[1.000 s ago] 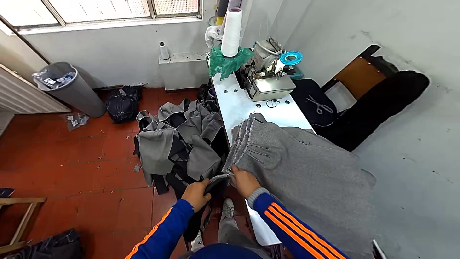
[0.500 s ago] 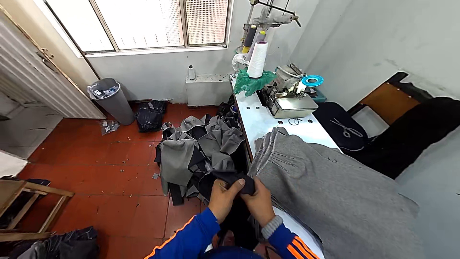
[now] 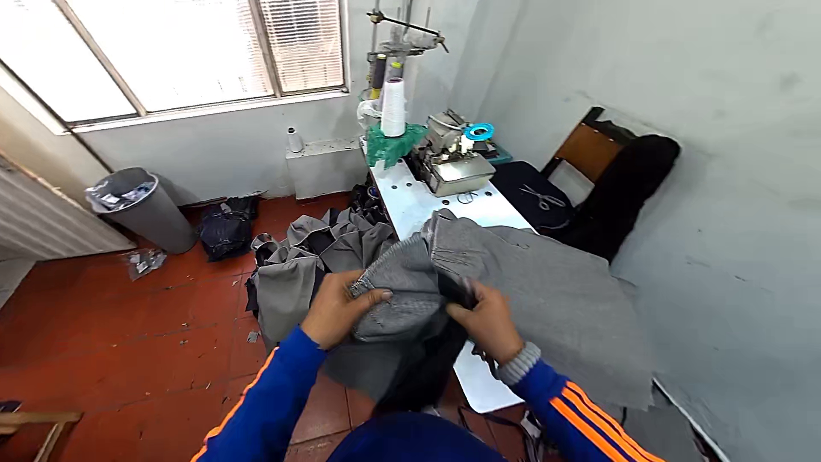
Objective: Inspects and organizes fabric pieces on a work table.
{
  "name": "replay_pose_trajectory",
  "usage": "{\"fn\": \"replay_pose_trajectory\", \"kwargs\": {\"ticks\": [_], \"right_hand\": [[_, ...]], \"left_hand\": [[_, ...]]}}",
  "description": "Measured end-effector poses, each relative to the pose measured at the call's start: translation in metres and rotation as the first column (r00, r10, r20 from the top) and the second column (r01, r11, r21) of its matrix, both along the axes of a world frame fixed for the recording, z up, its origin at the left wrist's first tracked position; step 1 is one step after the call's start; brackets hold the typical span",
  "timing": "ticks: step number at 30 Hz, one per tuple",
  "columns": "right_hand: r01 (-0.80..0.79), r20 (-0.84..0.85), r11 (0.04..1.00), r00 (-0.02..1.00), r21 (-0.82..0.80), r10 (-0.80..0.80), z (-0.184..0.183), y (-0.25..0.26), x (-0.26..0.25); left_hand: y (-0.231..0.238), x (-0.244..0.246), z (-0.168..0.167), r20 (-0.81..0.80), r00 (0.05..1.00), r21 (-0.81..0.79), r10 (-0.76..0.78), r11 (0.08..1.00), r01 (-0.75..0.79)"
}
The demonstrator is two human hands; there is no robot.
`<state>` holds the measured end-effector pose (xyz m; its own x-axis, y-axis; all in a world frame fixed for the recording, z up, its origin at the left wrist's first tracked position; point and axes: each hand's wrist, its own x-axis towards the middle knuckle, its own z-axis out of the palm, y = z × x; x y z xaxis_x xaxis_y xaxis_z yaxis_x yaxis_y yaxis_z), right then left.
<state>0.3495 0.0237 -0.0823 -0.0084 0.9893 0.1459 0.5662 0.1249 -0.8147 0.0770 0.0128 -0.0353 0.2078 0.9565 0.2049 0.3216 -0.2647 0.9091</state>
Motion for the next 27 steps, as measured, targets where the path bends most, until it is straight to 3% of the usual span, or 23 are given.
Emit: {"fn": "replay_pose_trajectory", "kwargs": {"ticks": [3,7,9,11,15,17,20,23,25,27], "right_hand": [[-0.139,-0.187,0.983,0.976,-0.122,0.115,-0.023,0.0,-0.006],[-0.36,-0.36,0.875,0.902,-0.325,0.238,-0.059,-0.014,-0.03],[-0.425,-0.363,0.806,0.888,-0.411,0.284,-0.079,-0.02,-0.037],[-0.432,-0.315,0.798,0.894,-0.421,0.318,-0.085,-0.021,-0.032],[-0.222,-0.157,0.957,0.968,-0.187,0.194,-0.041,-0.027,0.056],[-0.133,-0.083,0.991,0.988,-0.019,0.131,-0.003,-0.04,0.129],[-0.04,0.082,0.99,0.996,0.139,0.029,0.063,-0.056,0.226],[0.107,0.34,0.973,0.924,0.202,-0.173,0.118,-0.026,0.271],[0.248,0.465,0.96,0.839,0.134,-0.282,0.116,0.022,0.298],[0.415,0.519,0.908,0.765,0.054,-0.38,0.078,0.07,0.322]], "left_hand": [[-0.004,0.005,0.042,-0.128,0.985,0.264,-0.112,0.954,0.143],[-0.005,0.004,0.097,-0.077,0.958,0.395,-0.278,0.873,0.285],[-0.003,-0.005,0.112,-0.062,0.975,0.439,-0.214,0.871,0.219],[-0.003,-0.021,0.12,-0.037,0.997,0.433,-0.065,0.898,0.074],[-0.016,-0.042,0.13,0.106,0.987,0.319,0.121,0.936,-0.149],[-0.015,-0.039,0.121,0.174,0.981,0.296,0.091,0.945,-0.141],[0.009,-0.019,0.09,0.134,0.99,0.253,-0.054,0.967,0.019],[0.067,0.056,0.049,0.12,0.988,0.095,0.095,0.99,-0.106],[0.126,0.114,0.004,0.078,0.989,-0.09,0.128,0.989,-0.121],[0.181,0.164,-0.062,-0.127,0.985,-0.226,0.114,0.964,-0.141]]}}
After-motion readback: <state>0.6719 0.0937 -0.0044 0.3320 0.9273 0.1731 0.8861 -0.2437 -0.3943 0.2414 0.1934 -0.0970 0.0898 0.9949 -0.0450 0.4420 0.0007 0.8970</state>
